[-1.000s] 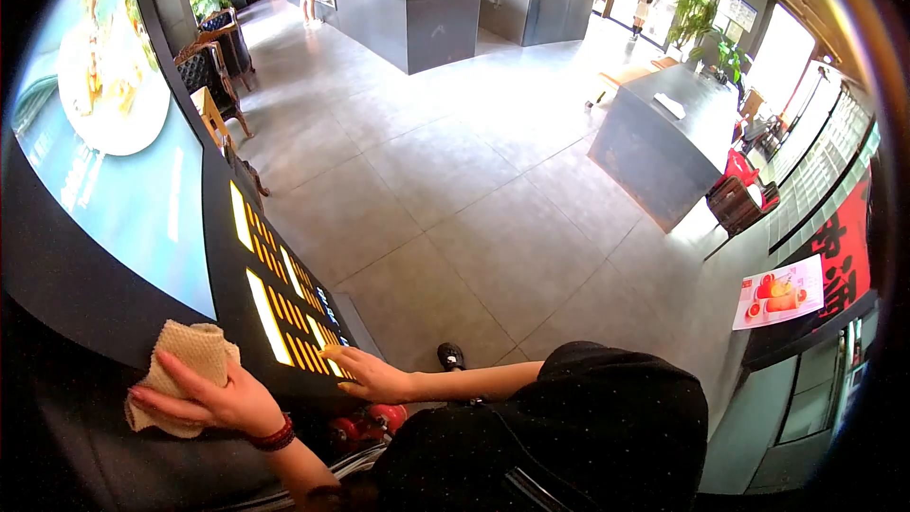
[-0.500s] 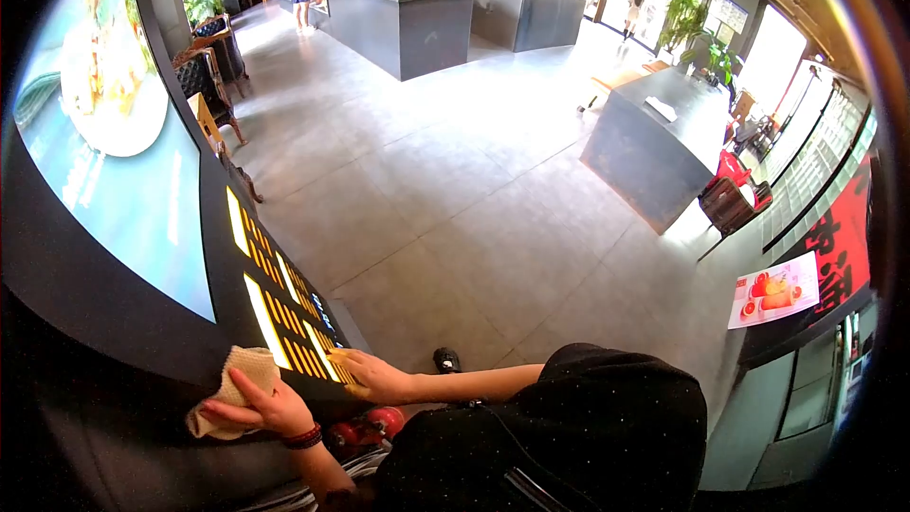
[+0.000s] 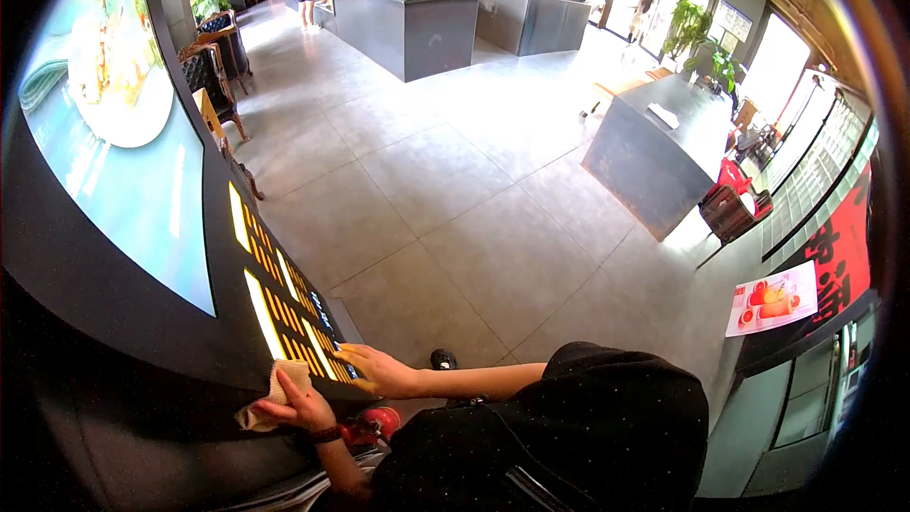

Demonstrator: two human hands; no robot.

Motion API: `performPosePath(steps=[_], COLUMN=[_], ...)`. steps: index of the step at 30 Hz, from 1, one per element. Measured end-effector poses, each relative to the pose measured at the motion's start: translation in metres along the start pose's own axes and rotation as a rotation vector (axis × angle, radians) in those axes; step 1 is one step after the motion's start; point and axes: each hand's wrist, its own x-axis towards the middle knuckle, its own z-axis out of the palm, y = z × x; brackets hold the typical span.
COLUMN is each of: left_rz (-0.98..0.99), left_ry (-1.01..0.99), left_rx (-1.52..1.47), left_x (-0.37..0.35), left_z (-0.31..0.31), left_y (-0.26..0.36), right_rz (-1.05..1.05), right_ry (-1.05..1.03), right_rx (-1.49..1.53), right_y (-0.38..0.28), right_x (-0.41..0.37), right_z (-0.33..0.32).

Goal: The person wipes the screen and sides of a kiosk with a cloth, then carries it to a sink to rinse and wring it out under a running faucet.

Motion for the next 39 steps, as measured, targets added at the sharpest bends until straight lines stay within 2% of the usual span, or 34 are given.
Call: performPosePath(steps=[8, 13, 20, 23, 33, 36, 39], left_rz=[-0.008, 0.053, -0.126, -0.187, -0.097, -0.127, -0.077], left_ry=[-0.026, 0.016, -0.217, -0.312, -0.180, -0.222, -0.181], left_rx=[-0.066, 0.031, 0.121, 0.069, 0.030, 0.029, 0.046], left_x=[-0.027, -0.041, -0.058, -0.060, -0.065, -0.066, -0.064], left_z=[0.017, 0.030, 0.032, 0.027, 0.031, 0.031, 0.028], left_y=[-0.005, -0.013, -0.011, -0.007, -0.007, -0.005, -0.005], right_rz=[0.024, 0.074, 0.068, 0.035, 0.001, 0.012, 0.007], right_ry=[-0.044, -0.105, -0.166, -0.191, -0.216, -0.232, -0.229], right_rx=[-0.049, -0.081, -0.114, -0.121, -0.092, -0.099, -0.107], right_y=[0.009, 0.010, 0.014, 0.016, 0.025, 0.022, 0.020], right_x=[-0.010, -0.013, -0.015, -0.016, -0.019, -0.018, -0.018], right_z=[-0.004, -0.008, -0.007, -0.005, 0.001, -0.002, -0.004])
